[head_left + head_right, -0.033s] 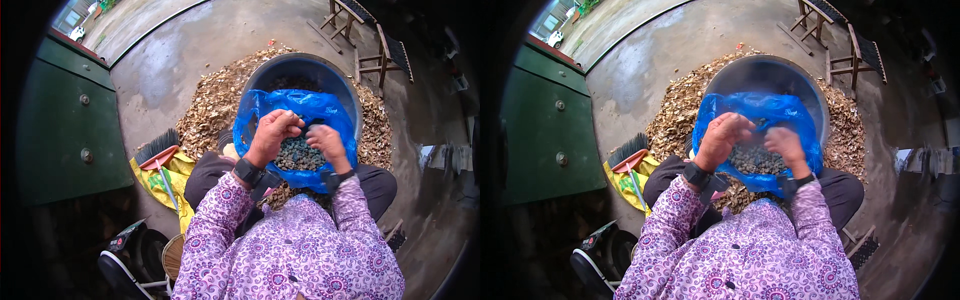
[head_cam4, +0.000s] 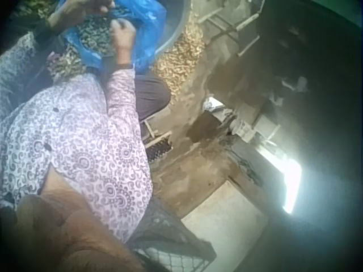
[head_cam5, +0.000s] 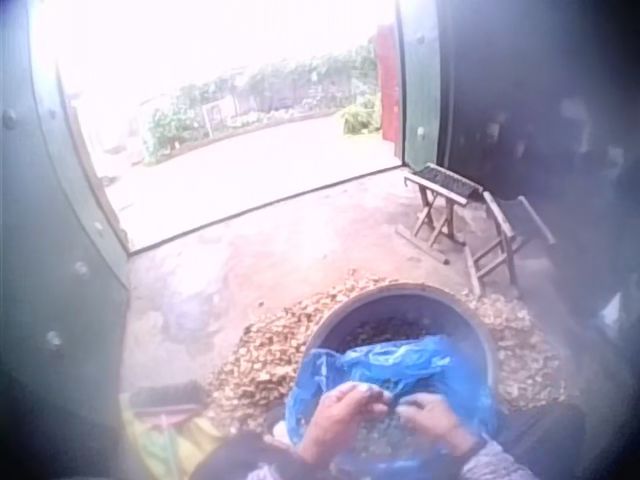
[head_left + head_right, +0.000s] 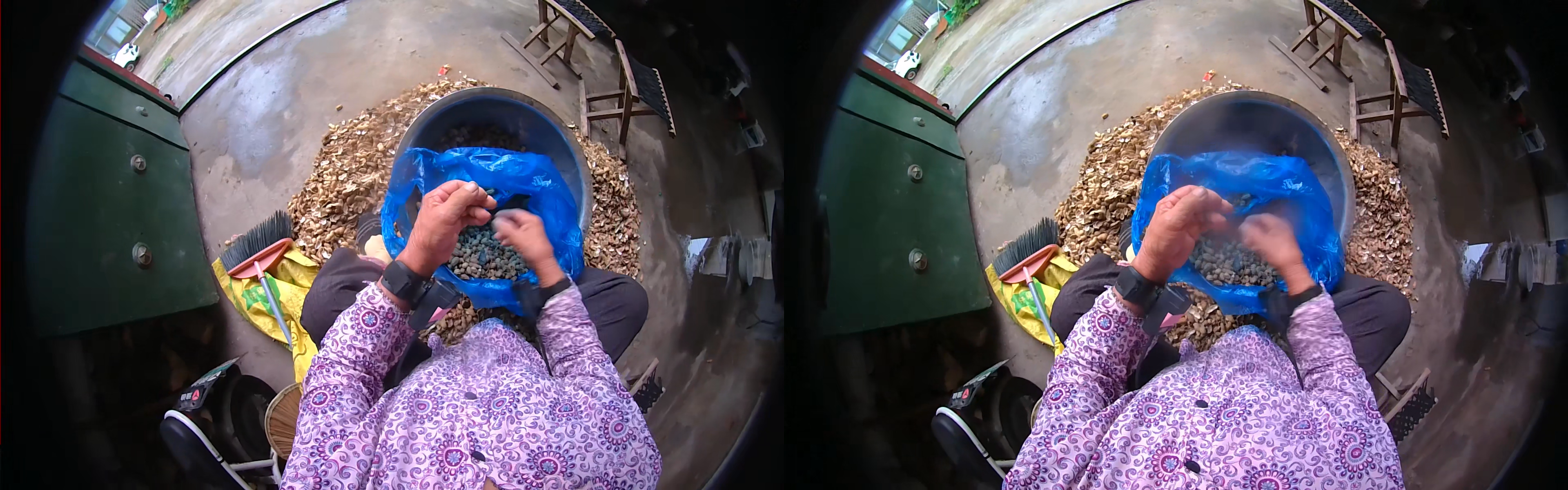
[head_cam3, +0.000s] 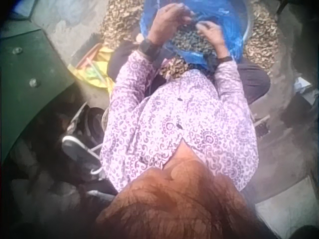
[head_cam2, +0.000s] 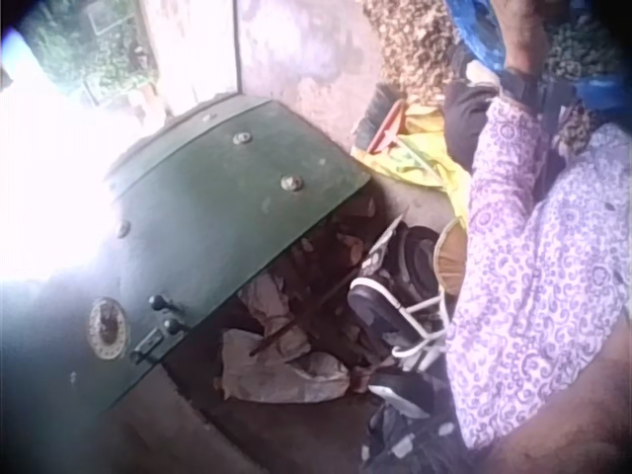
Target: The person sits on the ground and shells small nuts by hand, placing the kernels into a blue plastic bag and discarding the shells into a large metal basin. The person handles the nuts one at a time, cracking them open and separating the edible parts from the shells.
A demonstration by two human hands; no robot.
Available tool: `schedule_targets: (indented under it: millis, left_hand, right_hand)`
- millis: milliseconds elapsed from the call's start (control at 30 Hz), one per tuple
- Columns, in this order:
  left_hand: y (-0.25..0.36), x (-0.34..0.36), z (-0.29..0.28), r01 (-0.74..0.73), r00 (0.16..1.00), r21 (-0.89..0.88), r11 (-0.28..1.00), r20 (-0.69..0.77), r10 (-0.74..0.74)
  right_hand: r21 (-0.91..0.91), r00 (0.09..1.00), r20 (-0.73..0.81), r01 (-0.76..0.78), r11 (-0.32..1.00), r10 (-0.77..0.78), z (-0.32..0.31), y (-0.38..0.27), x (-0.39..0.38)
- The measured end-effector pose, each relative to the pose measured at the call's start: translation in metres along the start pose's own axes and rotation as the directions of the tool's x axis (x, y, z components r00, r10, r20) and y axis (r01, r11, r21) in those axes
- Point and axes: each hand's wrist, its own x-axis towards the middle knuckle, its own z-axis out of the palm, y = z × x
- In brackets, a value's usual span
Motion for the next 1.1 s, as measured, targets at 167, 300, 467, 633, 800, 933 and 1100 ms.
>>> schedule_targets:
  millis: [167,300,467,633,800,933,1100]
  left_hand:
    - [-0.003,-0.003,-0.004,0.006,1.0,-0.019,1.0,-0.024,-0.006]
    - [-0.005,-0.006,-0.007,0.012,0.999,-0.004,1.0,-0.036,-0.012]
    - [-0.005,-0.007,-0.01,0.019,0.998,0.026,0.999,-0.052,-0.018]
    - [-0.006,-0.005,-0.004,0.064,0.997,0.072,0.995,-0.055,-0.06]
    - [-0.011,-0.005,-0.001,0.062,0.998,0.172,0.983,-0.039,-0.056]
    - [-0.01,-0.006,-0.002,0.065,0.997,0.188,0.98,-0.049,-0.057]
    - [-0.011,-0.003,-0.005,0.085,0.991,0.349,0.933,-0.127,-0.043]
  right_hand:
    - [-0.369,0.95,0.066,0.307,0.877,-0.304,0.042,0.025,0.008]
    - [-0.497,0.936,0.142,0.348,0.795,-0.322,0.061,0.044,0.016]
    - [-0.522,0.963,0.134,0.271,0.809,-0.235,0.061,0.023,0.005]
    - [-0.556,0.944,0.216,0.33,0.763,-0.25,0.055,0.04,0.005]
    - [-0.516,0.949,0.091,0.304,0.801,-0.302,0.069,0.053,0.012]
    - [-0.548,0.965,0.063,0.248,0.799,-0.256,0.076,0.045,0.01]
    - [-0.37,0.988,-0.054,0.117,0.922,-0.147,0.062,0.046,0.011]
